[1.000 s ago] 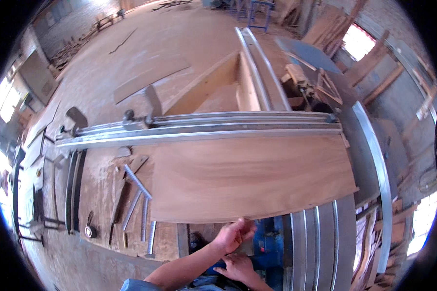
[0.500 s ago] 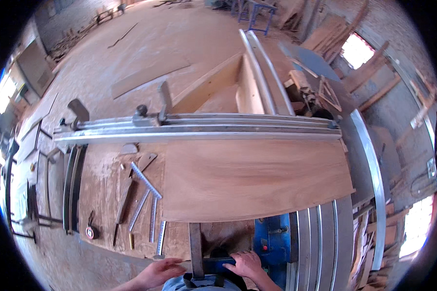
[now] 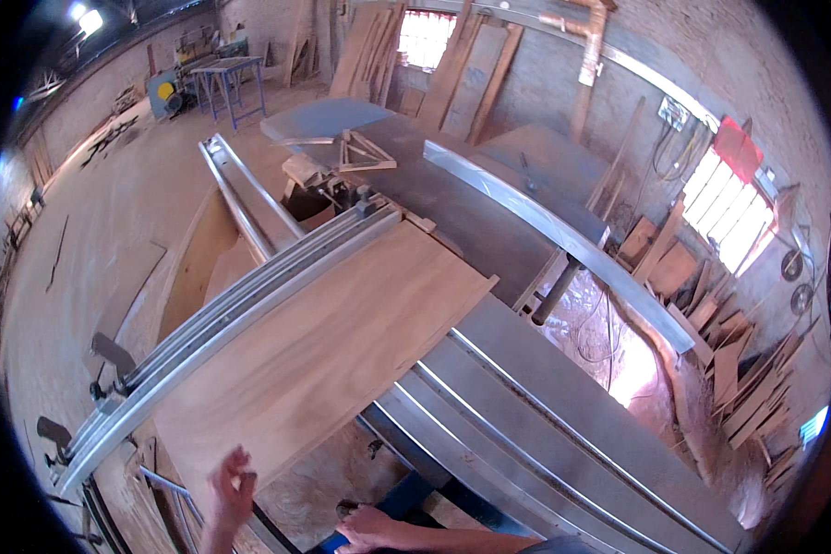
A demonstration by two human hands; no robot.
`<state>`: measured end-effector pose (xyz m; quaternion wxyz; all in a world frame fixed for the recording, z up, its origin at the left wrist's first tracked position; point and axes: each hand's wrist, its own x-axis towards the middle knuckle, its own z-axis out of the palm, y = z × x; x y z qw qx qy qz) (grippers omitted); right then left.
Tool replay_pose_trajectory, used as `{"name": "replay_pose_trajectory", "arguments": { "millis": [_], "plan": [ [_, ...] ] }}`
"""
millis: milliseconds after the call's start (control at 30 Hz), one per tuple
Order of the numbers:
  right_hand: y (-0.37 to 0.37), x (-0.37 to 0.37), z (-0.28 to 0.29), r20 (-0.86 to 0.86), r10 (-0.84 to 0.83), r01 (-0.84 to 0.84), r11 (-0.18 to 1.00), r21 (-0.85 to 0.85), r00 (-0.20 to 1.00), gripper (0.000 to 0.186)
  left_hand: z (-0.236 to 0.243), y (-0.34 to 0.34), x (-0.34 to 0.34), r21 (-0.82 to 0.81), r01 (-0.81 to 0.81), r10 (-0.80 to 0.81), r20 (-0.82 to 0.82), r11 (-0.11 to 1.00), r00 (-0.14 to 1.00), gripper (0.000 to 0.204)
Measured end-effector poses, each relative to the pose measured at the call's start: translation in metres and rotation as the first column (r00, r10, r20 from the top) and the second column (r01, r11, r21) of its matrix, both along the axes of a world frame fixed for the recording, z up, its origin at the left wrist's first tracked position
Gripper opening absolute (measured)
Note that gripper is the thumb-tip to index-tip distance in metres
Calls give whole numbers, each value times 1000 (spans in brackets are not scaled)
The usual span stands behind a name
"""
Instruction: The person measures several wooden planks with a tape measure and consults a paper list. They then carry a plank to a table saw, adjust the fence, and cut the wood to size.
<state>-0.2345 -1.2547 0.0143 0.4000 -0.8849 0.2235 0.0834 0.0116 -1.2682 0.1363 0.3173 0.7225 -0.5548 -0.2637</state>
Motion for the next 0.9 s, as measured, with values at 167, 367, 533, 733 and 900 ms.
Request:
{"name": "replay_pose_trajectory", "arguments": {
  "millis": [167, 367, 533, 733, 900],
  "plan": [
    [-14, 0, -14, 126, -13, -6, 988, 153, 992, 54, -28, -131, 47, -109, 38, 10, 406, 993, 914, 52],
    [-61, -27, 29, 315, -376, 318, 922, 221, 871, 39, -40, -226, 70, -42, 14, 14, 594, 999, 804, 62],
    [-182, -59, 60, 589, -468, 707, 654, -270, 658, 39, -64, -257, 88, -6, 16, -8, 675, 1000, 738, 65],
    [-271, -53, 22, 566, -471, 734, 491, -469, 676, 46, -63, -271, 88, -7, 30, -16, 708, 1000, 706, 65],
    [-286, -40, 23, 505, -504, 713, 464, -525, 700, 49, -72, -285, 91, -36, -41, 54, 708, 999, 704, 68]
  ]
}}
